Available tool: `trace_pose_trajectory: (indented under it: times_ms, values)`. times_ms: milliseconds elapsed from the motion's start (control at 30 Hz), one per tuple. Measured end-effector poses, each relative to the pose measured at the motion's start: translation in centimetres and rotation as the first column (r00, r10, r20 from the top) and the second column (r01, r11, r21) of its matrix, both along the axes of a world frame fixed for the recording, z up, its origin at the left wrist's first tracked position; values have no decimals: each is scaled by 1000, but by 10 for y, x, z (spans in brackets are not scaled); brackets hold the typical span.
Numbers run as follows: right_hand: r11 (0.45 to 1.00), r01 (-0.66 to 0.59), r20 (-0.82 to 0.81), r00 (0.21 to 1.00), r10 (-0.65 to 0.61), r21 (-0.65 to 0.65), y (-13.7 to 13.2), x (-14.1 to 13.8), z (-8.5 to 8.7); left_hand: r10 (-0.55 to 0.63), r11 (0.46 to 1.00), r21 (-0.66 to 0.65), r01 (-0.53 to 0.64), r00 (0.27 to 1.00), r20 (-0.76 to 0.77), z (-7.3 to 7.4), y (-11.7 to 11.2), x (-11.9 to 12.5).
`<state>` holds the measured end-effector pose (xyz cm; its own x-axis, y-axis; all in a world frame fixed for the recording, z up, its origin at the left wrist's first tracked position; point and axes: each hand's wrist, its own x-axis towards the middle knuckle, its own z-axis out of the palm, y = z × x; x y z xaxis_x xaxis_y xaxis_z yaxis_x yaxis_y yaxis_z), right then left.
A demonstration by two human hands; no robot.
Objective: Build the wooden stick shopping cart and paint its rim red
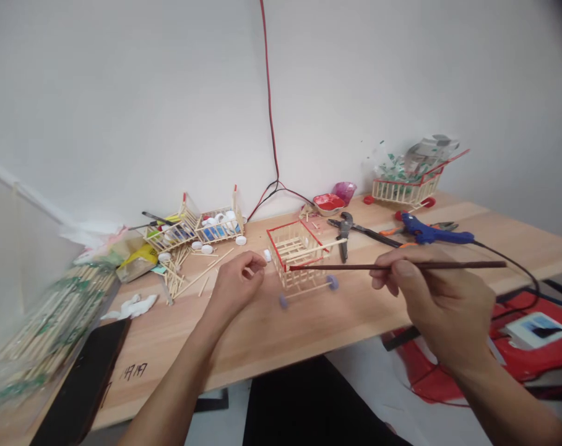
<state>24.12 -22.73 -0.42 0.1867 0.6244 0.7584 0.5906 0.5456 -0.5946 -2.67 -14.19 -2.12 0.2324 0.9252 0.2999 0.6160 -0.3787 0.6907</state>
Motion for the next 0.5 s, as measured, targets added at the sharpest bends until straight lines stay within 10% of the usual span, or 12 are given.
trace_pose_trajectory:
  times_ms: [500]
  values:
    - [992, 123, 73, 990, -121, -30, 0, 17, 4, 258, 964, 4, -266, 940, 223, -31, -43, 46]
